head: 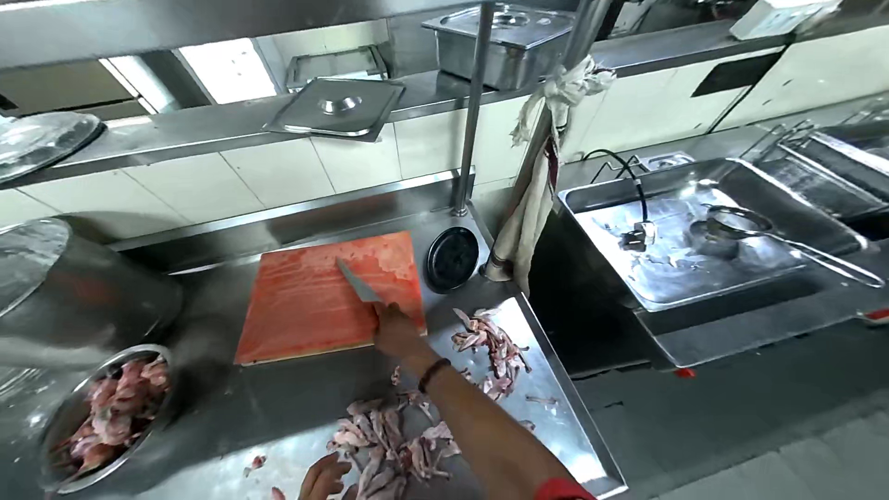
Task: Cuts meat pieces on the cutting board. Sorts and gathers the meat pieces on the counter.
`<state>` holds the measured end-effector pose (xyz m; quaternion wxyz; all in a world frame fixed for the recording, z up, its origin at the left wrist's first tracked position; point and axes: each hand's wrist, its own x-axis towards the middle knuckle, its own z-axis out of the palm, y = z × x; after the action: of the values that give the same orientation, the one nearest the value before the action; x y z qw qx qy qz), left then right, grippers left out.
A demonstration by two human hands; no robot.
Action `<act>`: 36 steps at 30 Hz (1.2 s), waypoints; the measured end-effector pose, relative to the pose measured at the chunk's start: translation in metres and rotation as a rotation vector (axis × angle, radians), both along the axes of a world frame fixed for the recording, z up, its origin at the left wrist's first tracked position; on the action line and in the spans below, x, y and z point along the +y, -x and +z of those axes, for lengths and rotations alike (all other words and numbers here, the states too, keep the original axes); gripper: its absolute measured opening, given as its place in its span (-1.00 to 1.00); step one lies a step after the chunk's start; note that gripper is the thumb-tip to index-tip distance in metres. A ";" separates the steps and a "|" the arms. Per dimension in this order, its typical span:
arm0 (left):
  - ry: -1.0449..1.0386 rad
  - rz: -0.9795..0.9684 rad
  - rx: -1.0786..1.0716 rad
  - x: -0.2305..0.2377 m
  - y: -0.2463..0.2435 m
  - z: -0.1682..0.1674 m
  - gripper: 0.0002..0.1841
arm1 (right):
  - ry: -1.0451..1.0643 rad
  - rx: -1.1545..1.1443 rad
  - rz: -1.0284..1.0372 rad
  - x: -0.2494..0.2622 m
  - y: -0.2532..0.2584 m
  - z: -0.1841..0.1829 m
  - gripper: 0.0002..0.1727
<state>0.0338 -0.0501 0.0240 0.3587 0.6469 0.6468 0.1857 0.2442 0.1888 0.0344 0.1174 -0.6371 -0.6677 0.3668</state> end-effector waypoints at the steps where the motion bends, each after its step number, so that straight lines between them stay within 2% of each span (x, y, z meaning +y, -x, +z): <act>1: 0.027 -0.012 0.004 0.001 -0.004 0.003 -0.59 | -0.045 0.058 0.029 -0.001 -0.005 -0.002 -0.31; 3: 0.042 0.000 0.046 0.003 -0.005 0.003 -0.60 | -0.143 0.155 0.046 -0.016 -0.028 0.003 -0.39; 5: 0.040 -0.001 0.100 0.010 -0.004 -0.004 -0.64 | -0.203 0.122 0.019 -0.030 -0.063 0.003 -0.52; 7: 0.061 -0.030 0.163 0.024 -0.001 -0.010 -0.65 | -0.179 0.029 -0.014 -0.049 -0.090 0.002 -0.74; 8: 0.080 -0.049 0.196 0.033 -0.001 -0.010 -0.66 | -0.108 -0.009 0.003 -0.063 -0.094 0.004 -0.75; 12: 0.159 -0.131 0.315 0.076 -0.009 -0.010 -0.62 | 0.195 -0.059 0.202 -0.119 -0.044 0.001 -0.63; 15: 0.282 -0.288 0.402 0.101 -0.015 -0.014 -0.57 | 0.215 -0.140 0.239 -0.141 0.001 -0.026 -0.55; 18: 0.323 -0.383 0.460 0.101 -0.011 -0.022 -0.56 | 0.219 -0.174 0.175 -0.152 0.010 -0.040 -0.51; 24: 0.244 -0.381 0.416 0.083 0.016 -0.033 -0.62 | 0.243 -0.183 -0.005 -0.145 -0.009 -0.006 -0.40; 26: 0.222 -0.290 0.364 0.080 0.023 -0.021 -0.62 | 0.243 -0.112 0.011 -0.138 -0.004 0.003 -0.42; 28: 0.181 -0.139 0.295 0.077 0.029 -0.007 -0.61 | 0.262 -0.076 0.079 -0.132 0.009 0.004 -0.51; 31: 0.128 0.009 0.222 0.073 0.033 0.001 -0.62 | 0.270 -0.144 0.121 -0.130 0.041 -0.006 -0.54; 33: 0.176 -0.047 0.235 0.077 0.028 -0.002 -0.61 | 0.270 -0.234 0.113 -0.135 0.061 -0.021 -0.49; 36: 0.301 -0.240 0.382 0.093 0.012 -0.016 -0.56 | 0.279 -0.303 0.071 -0.141 0.074 -0.033 -0.52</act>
<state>0.0215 0.0426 0.0075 0.3416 0.6817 0.6418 -0.0817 0.1701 0.0476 0.0016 -0.0868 -0.6711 -0.6426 0.3594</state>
